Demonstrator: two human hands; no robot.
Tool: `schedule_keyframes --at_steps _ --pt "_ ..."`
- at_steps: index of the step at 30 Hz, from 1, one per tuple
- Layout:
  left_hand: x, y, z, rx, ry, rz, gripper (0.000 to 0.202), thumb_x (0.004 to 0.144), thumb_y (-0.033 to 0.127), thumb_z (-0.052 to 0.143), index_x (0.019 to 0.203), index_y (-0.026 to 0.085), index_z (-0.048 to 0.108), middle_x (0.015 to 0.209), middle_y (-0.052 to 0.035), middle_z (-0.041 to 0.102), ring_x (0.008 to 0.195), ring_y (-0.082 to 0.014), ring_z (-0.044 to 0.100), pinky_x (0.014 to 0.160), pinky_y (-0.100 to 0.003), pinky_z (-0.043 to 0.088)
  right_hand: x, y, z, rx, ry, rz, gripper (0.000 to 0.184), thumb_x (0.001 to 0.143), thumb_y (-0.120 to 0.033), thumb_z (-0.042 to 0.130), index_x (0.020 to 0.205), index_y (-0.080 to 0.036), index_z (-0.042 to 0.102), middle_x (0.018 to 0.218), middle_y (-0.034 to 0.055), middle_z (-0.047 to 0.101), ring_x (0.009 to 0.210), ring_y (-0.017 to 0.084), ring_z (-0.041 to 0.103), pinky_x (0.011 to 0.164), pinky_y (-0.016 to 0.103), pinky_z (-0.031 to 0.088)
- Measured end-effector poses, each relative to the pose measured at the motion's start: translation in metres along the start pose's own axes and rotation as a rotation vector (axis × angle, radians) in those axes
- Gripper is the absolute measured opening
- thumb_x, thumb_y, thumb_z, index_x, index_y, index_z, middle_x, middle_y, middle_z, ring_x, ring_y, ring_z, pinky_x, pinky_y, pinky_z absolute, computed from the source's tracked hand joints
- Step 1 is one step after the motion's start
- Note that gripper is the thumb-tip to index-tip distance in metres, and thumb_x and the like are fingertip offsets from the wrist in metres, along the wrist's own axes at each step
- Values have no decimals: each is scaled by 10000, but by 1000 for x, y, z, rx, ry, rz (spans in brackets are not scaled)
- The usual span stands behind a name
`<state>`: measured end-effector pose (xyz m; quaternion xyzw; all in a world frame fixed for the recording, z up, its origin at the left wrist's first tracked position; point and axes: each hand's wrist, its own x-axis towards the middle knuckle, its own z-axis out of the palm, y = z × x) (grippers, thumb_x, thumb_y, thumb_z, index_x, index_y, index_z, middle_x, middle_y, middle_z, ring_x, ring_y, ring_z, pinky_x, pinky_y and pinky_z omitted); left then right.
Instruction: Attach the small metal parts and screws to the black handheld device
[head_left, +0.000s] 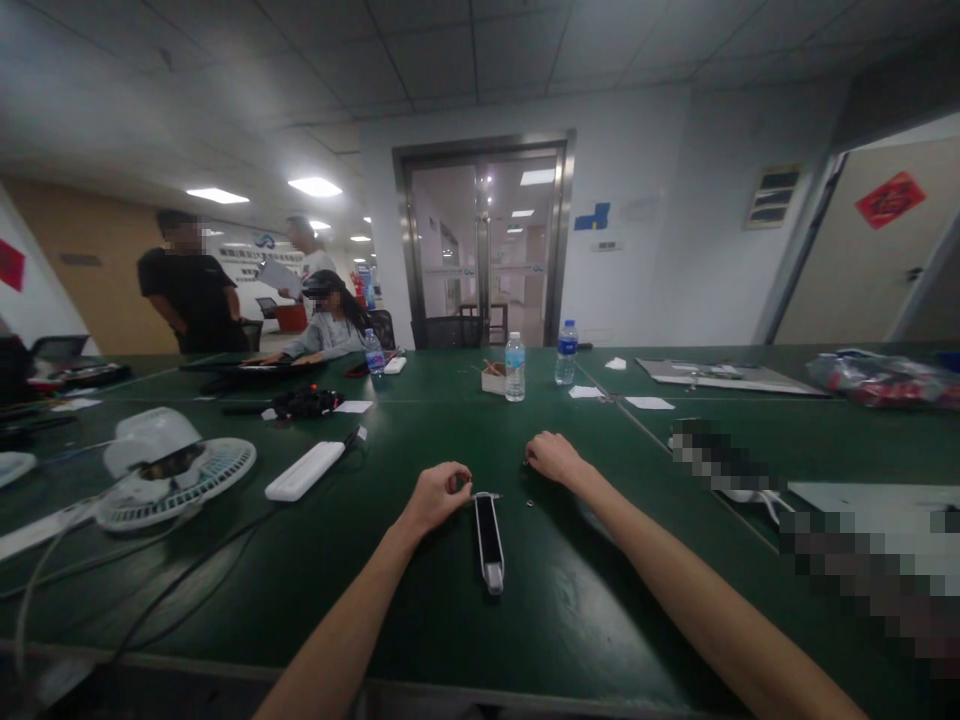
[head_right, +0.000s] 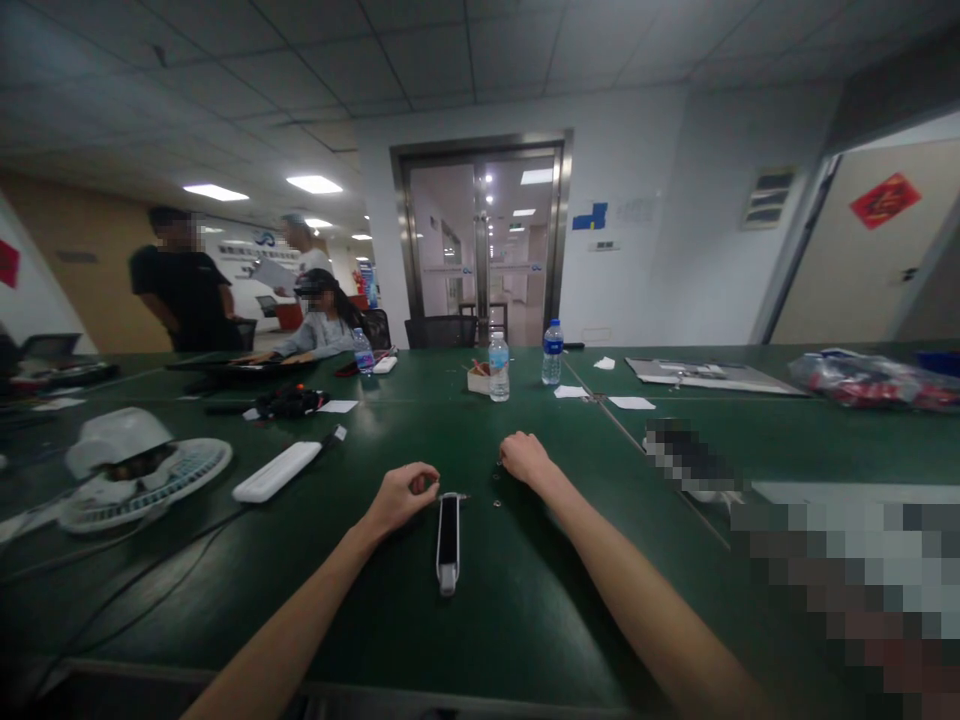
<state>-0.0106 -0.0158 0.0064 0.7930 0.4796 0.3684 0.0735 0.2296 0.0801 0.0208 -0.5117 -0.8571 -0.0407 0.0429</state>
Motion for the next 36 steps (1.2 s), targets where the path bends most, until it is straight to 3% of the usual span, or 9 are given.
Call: schedule_keyframes --at_steps 6,10,13,16,22,29,36 --pt "1 -4 0 -1 -9 -13 152 782 243 556 890 162 626 766 -13 617 616 -117 516 574 -235 445 4 -3 16 -42 115 43 195 815 -182 504 895 -97 661 976 179 636 994 260 543 811 324 388" --pt "2 -6 1 -4 22 -9 143 780 233 553 886 168 624 743 0 606 599 -109 507 569 -229 435 1 -4 17 21 214 75 216 863 -161 422 905 -80 617 983 194 611 974 248 528 826 327 375" --pt "3 -5 1 10 57 10 138 769 215 557 879 167 624 719 8 588 598 -107 499 574 -225 421 -8 -12 6 117 292 37 242 885 -182 376 884 -93 601 935 161 620 912 216 540 820 305 373" --pt "3 0 1 16 88 48 139 758 196 559 878 166 622 715 12 582 595 -103 494 588 -224 413 -21 -29 -5 364 345 27 223 874 -206 389 878 -130 598 871 89 641 818 165 564 755 262 393" --pt "-2 17 5 -8 80 84 144 766 203 570 894 164 623 735 7 591 612 -102 504 592 -216 414 -48 -64 -8 767 308 -2 176 789 -240 498 834 -151 643 769 27 664 688 125 587 626 221 417" --pt "-4 28 7 -10 29 101 162 774 224 568 909 165 637 721 1 595 616 -109 520 597 -222 422 -58 -81 -6 870 301 -55 131 730 -200 545 797 -160 650 730 10 668 663 120 600 610 215 434" --pt "0 19 4 38 0 120 167 769 249 548 896 188 639 727 -3 606 622 -121 534 604 -229 430 -56 -87 -2 926 381 -97 263 736 -187 545 999 -185 543 718 -37 642 637 106 577 618 219 446"
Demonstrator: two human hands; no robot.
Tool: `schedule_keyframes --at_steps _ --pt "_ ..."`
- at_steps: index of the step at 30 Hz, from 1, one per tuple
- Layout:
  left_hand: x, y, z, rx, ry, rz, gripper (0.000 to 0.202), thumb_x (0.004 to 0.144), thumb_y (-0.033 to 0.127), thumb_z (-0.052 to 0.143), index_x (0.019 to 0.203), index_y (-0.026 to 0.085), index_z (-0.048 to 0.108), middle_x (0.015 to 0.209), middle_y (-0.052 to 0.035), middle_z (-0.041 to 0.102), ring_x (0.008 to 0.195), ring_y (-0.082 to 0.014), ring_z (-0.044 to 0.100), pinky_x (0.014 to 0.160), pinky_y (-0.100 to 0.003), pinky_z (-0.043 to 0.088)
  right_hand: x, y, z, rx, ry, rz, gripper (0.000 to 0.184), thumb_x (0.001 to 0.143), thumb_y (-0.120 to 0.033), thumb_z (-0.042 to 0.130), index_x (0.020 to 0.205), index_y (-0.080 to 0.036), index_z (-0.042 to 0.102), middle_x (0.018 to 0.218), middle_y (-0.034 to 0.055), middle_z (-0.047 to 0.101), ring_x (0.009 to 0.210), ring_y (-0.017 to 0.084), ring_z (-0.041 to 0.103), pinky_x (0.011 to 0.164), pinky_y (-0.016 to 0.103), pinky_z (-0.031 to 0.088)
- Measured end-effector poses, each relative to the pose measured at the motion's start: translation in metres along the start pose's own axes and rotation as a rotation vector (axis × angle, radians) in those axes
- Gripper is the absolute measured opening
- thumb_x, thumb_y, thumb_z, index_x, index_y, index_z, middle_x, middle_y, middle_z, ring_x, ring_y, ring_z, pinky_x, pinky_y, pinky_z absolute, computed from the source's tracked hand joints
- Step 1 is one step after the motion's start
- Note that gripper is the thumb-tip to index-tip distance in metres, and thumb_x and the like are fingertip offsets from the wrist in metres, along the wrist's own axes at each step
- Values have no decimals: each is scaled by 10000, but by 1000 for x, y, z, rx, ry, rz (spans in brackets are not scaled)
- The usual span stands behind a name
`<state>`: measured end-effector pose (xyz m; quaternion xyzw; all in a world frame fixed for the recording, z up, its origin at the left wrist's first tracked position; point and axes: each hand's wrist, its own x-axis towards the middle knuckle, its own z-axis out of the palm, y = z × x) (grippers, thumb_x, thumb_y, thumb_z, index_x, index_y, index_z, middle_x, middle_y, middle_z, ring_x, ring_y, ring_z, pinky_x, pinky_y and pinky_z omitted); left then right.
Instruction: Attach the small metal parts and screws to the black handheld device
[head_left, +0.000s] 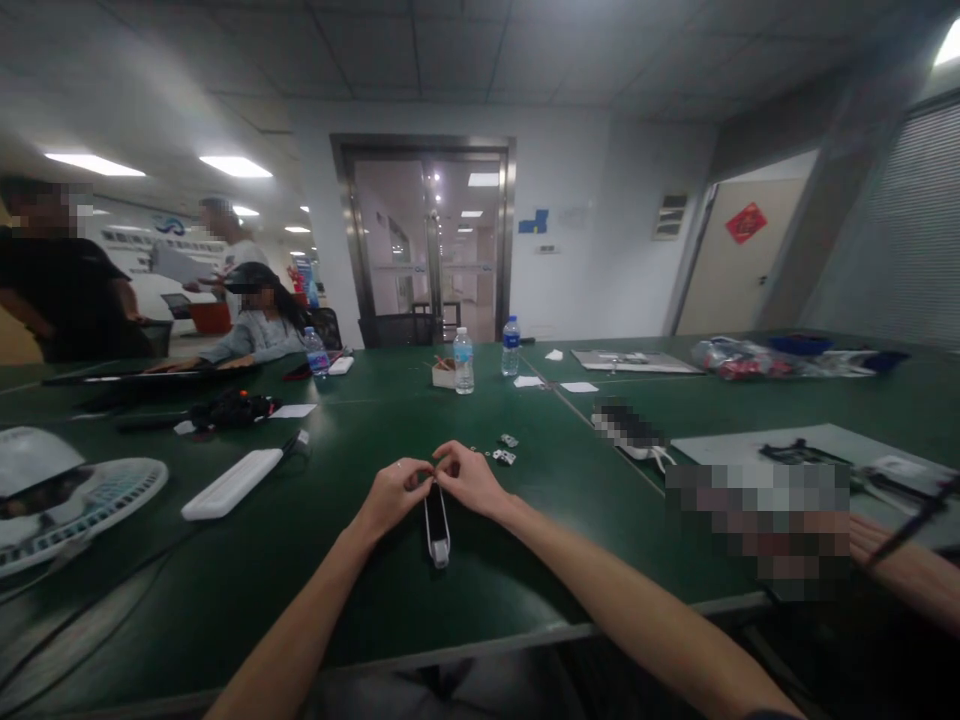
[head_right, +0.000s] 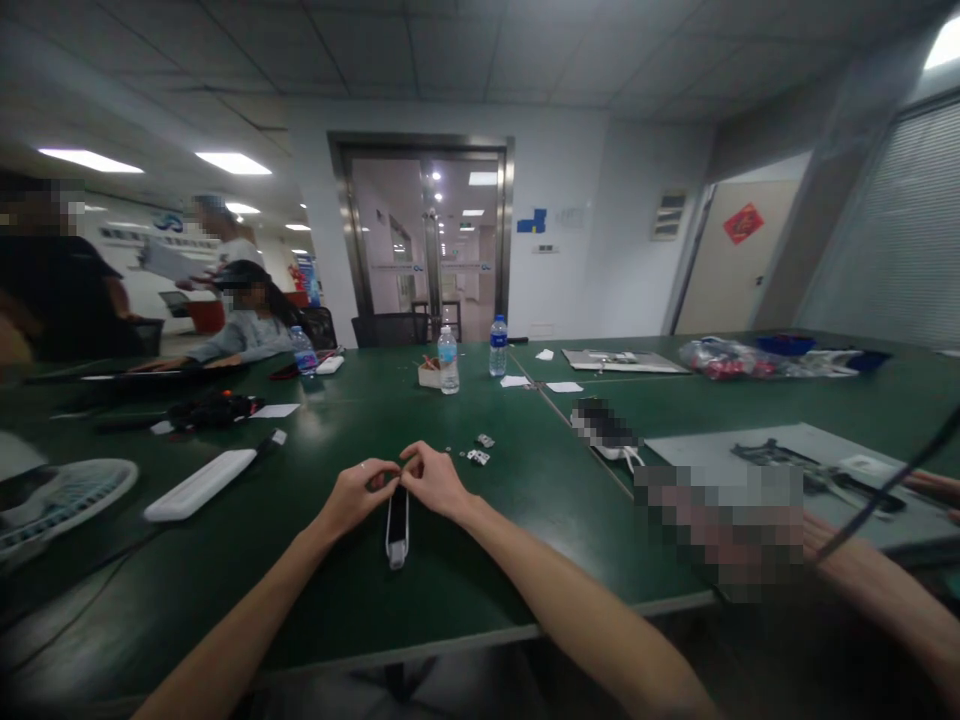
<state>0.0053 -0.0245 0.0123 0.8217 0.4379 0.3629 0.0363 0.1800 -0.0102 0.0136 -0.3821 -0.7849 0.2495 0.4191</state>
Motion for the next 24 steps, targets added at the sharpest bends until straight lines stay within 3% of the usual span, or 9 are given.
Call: schedule_keyframes --at_steps 12,19,24 --pt "1 -11 -2 60 -21 44 222 760 299 554 933 198 650 703 -6 619 606 -132 546 612 -237 441 0 -3 -5 -163 -64 -196 212 798 -131 535 997 -204 539 844 1 660 818 139 588 762 262 425" --pt "-3 -15 -16 37 14 -149 217 733 346 557 837 187 661 609 28 578 546 -114 517 551 -212 411 2 4 -29 -423 -101 -280 134 823 -180 520 933 -171 596 847 58 647 836 172 556 751 282 406" --pt "-12 -20 -20 -93 -59 -259 227 704 356 580 807 172 665 683 8 634 599 -122 556 576 -213 436 1 16 -47 -578 -193 -230 128 793 -201 534 823 -176 656 808 63 653 808 181 567 740 276 399"
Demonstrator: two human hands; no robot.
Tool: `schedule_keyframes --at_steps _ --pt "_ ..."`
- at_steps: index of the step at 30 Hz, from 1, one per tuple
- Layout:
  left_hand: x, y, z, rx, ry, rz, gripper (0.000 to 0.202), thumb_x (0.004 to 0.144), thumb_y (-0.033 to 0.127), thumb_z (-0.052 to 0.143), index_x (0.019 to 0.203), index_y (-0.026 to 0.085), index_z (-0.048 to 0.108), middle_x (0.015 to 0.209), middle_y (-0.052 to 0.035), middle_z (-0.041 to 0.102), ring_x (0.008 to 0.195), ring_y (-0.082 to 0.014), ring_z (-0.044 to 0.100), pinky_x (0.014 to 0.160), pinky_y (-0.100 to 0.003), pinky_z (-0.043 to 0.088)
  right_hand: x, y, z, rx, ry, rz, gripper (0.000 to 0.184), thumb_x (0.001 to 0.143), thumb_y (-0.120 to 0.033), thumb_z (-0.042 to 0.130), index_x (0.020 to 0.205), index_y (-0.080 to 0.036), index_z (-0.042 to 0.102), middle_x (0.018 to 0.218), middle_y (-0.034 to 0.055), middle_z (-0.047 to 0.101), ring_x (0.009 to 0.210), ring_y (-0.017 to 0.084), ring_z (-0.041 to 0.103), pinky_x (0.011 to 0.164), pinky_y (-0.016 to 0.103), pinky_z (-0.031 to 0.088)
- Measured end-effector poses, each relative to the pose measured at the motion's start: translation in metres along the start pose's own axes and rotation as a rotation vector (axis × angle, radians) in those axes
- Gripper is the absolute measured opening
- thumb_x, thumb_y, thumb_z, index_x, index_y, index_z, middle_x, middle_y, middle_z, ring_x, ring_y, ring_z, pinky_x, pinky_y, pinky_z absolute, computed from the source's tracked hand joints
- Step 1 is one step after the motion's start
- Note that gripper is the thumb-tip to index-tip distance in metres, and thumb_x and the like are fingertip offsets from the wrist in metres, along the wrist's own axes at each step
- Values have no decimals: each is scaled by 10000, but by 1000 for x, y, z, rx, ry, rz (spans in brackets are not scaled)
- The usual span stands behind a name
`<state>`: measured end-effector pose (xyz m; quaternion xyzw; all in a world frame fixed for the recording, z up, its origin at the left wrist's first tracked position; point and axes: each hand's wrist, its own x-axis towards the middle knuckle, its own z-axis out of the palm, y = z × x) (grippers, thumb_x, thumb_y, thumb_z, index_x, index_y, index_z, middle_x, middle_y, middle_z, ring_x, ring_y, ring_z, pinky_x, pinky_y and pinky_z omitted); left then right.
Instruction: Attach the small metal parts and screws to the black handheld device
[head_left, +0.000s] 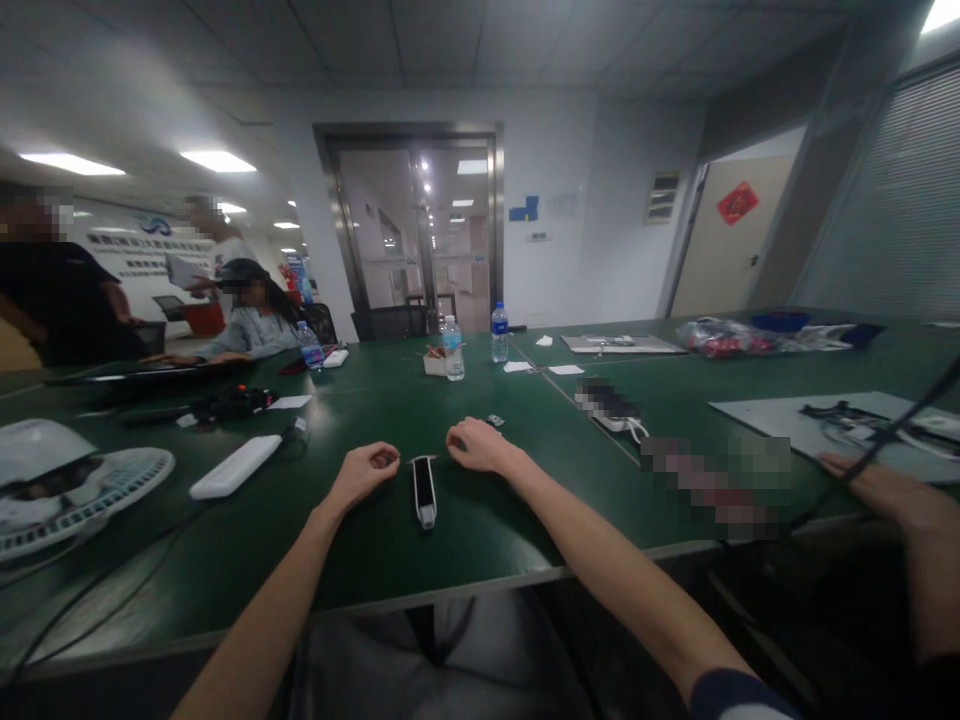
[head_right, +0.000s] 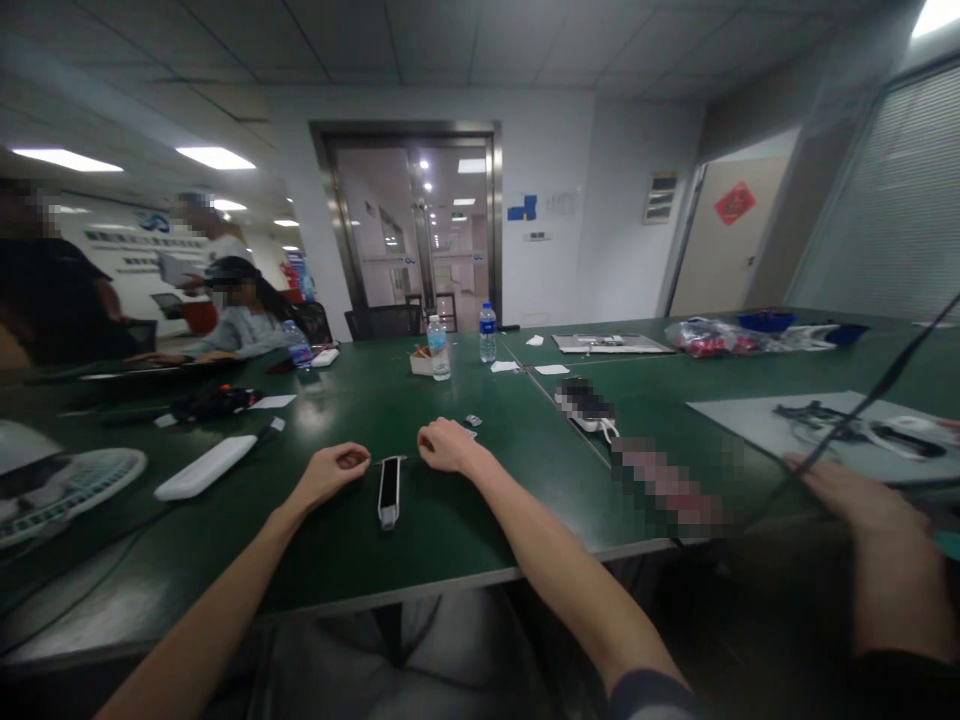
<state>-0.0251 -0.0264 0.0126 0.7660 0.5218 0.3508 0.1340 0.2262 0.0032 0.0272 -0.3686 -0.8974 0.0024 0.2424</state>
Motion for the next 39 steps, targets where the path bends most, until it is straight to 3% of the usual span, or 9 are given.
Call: schedule_keyframes --at_steps 9,22,34,39 --pt "0 -2 3 -54 -101 -17 208 699 322 595 822 171 669 631 24 593 557 -106 498 515 -200 388 -1 9 1 13 -222 63 152 736 -206 564 818 -208 692 783 28 676 747 158 590 684 234 399" --pt "2 0 3 -105 -143 -63 242 698 326 596 844 152 678 708 -13 647 598 -118 528 565 -220 423 5 5 19 11 -120 -102 185 858 -263 499 874 -166 655 835 65 644 829 172 536 730 262 386" --pt "2 -7 8 -247 -129 -125 299 691 368 646 887 146 692 874 -66 704 791 -183 639 765 -297 495 2 4 34 79 -54 -34 156 851 -230 511 803 -158 641 775 50 630 745 145 548 787 283 384" --pt "3 -5 6 -245 -150 -148 308 699 391 642 893 158 698 890 -64 709 823 -194 644 790 -302 489 2 4 36 109 -33 -31 142 843 -216 516 786 -153 629 771 47 619 728 138 532 737 262 389"
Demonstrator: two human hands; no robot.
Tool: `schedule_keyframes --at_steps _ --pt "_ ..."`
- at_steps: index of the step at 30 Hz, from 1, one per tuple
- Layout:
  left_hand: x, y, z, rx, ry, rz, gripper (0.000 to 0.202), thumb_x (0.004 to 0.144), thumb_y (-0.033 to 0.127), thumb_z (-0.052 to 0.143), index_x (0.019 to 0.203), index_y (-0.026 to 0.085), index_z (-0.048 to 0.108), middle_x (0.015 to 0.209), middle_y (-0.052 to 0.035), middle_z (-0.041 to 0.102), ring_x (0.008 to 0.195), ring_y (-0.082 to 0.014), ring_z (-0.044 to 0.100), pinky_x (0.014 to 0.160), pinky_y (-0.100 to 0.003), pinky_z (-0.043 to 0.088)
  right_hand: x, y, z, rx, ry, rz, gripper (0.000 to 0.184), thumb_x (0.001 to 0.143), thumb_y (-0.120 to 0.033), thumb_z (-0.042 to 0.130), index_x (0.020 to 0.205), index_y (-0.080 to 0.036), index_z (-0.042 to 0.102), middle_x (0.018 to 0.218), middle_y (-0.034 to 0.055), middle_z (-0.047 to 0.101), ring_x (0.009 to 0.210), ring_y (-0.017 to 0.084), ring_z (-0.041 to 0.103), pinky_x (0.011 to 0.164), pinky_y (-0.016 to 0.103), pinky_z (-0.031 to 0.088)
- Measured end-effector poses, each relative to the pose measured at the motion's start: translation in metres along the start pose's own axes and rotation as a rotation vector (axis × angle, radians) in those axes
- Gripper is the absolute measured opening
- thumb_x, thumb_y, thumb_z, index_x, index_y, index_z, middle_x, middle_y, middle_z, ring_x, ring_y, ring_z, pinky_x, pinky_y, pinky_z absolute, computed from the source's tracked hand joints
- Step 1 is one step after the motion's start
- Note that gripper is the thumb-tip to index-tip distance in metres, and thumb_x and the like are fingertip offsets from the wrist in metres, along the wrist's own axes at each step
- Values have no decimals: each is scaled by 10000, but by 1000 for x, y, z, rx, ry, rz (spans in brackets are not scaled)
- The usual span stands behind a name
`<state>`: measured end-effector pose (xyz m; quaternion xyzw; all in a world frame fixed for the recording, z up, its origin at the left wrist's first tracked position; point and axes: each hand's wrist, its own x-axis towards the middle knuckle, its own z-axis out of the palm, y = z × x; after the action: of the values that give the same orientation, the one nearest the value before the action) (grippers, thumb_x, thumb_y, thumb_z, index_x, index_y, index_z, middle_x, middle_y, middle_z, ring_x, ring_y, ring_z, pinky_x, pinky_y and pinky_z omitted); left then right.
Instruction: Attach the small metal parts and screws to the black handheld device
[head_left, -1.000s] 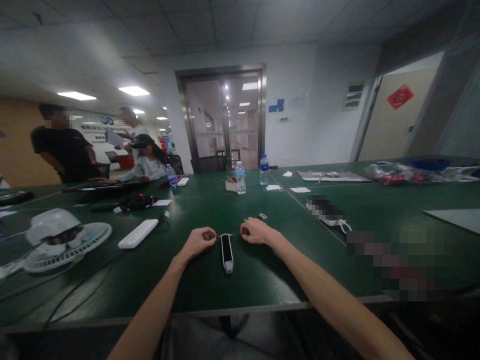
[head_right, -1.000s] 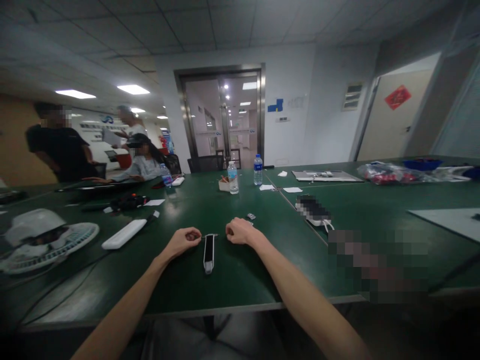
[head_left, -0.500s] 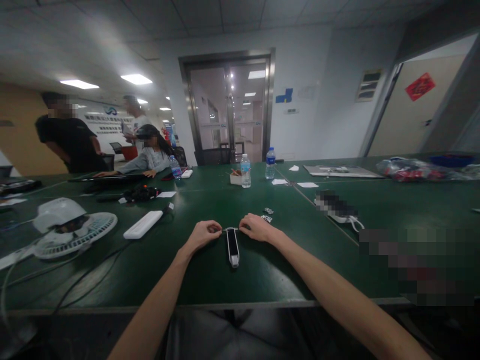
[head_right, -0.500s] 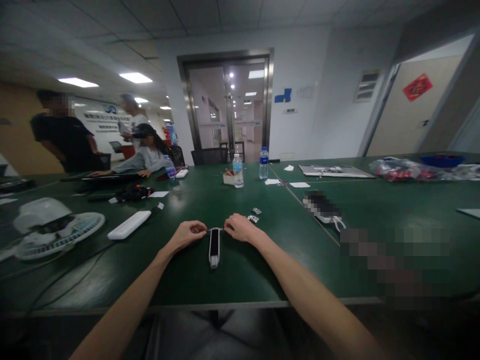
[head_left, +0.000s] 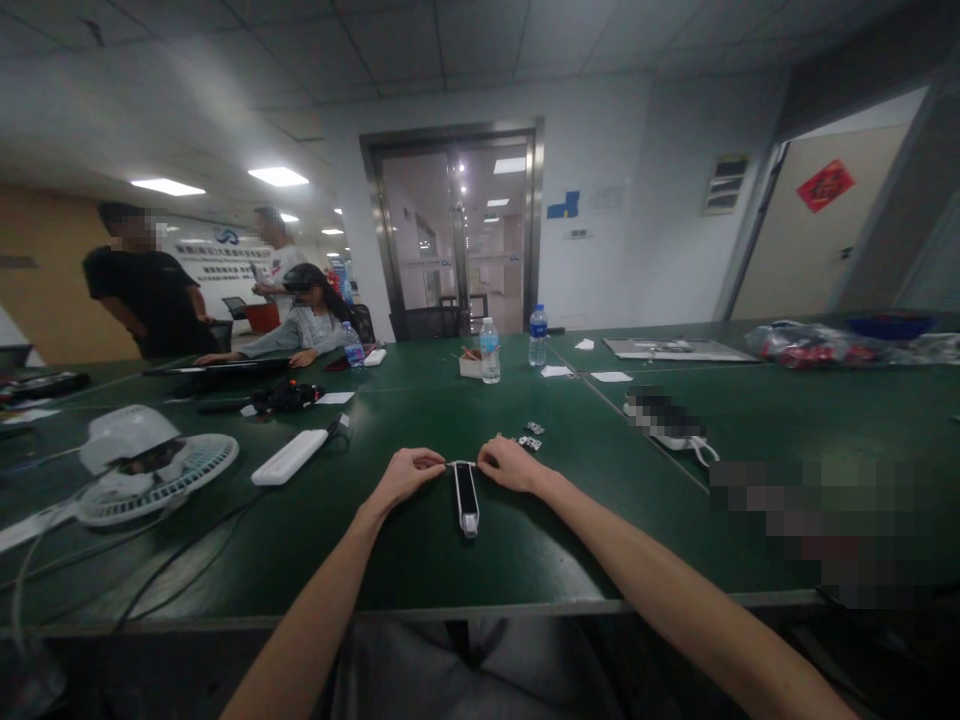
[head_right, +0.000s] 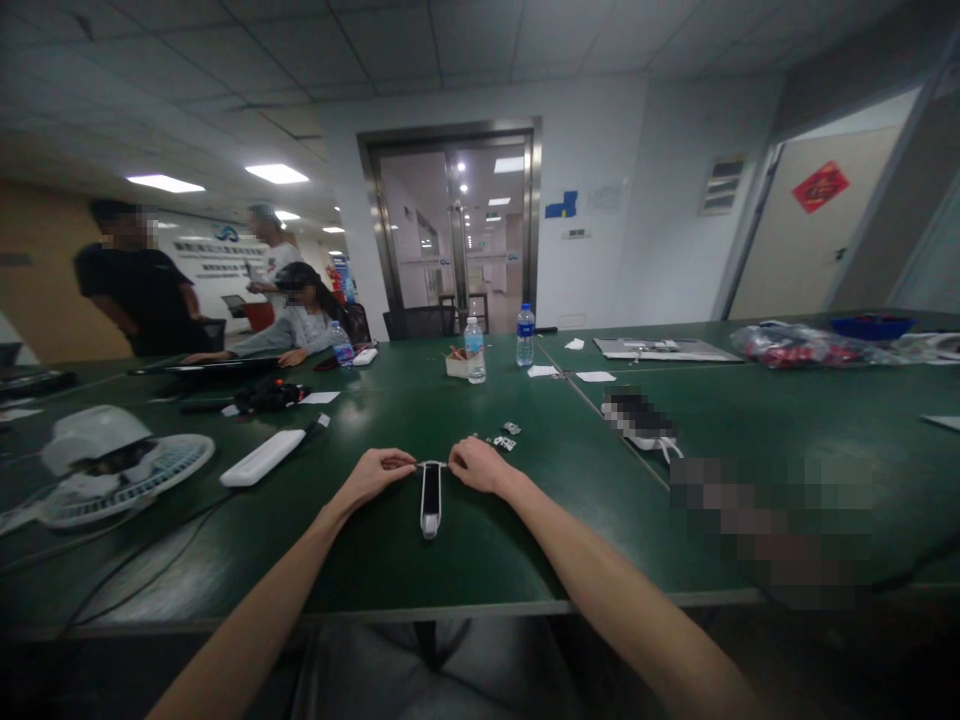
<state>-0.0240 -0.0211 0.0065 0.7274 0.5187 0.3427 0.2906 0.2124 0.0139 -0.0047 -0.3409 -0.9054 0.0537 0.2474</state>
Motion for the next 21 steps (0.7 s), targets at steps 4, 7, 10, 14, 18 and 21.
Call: schedule_keyframes --at_steps 4,7,10,14,18,21 --pt "0 4 -1 6 5 -32 304 698 393 640 881 157 698 875 -61 712 821 -192 647 775 -285 489 2 1 4 17 -2 6 123 830 -196 527 775 -151 627 753 39 608 713 132 516 702 247 383" --pt "0 7 -2 5 -1 -41 298 700 393 636 864 154 701 846 -59 714 808 -190 651 767 -275 488 2 2 7 28 9 21 103 811 -177 535 759 -149 620 733 32 598 700 128 503 680 239 374" --pt "1 7 -2 12 -13 -43 290 705 399 626 848 160 705 843 -56 716 809 -191 653 770 -273 487 2 2 8 57 14 45 88 793 -163 537 748 -148 611 729 27 595 686 122 492 664 233 367" --pt "4 3 -2 15 -27 -43 292 706 407 618 837 161 706 830 -53 714 798 -190 651 754 -269 486 2 0 6 88 6 71 81 782 -152 538 742 -141 609 724 28 590 678 116 486 659 231 364" --pt "5 1 -2 33 -30 -34 309 688 410 633 866 167 700 836 -46 709 765 -177 637 711 -261 481 1 -2 3 129 -14 92 89 779 -151 531 743 -137 611 723 24 588 658 107 486 637 222 363" --pt "3 2 -3 57 -29 -13 304 695 401 627 882 173 699 807 -32 702 708 -160 618 662 -253 470 1 -2 2 139 -9 96 91 777 -158 528 743 -139 610 725 23 591 650 105 489 626 219 363"
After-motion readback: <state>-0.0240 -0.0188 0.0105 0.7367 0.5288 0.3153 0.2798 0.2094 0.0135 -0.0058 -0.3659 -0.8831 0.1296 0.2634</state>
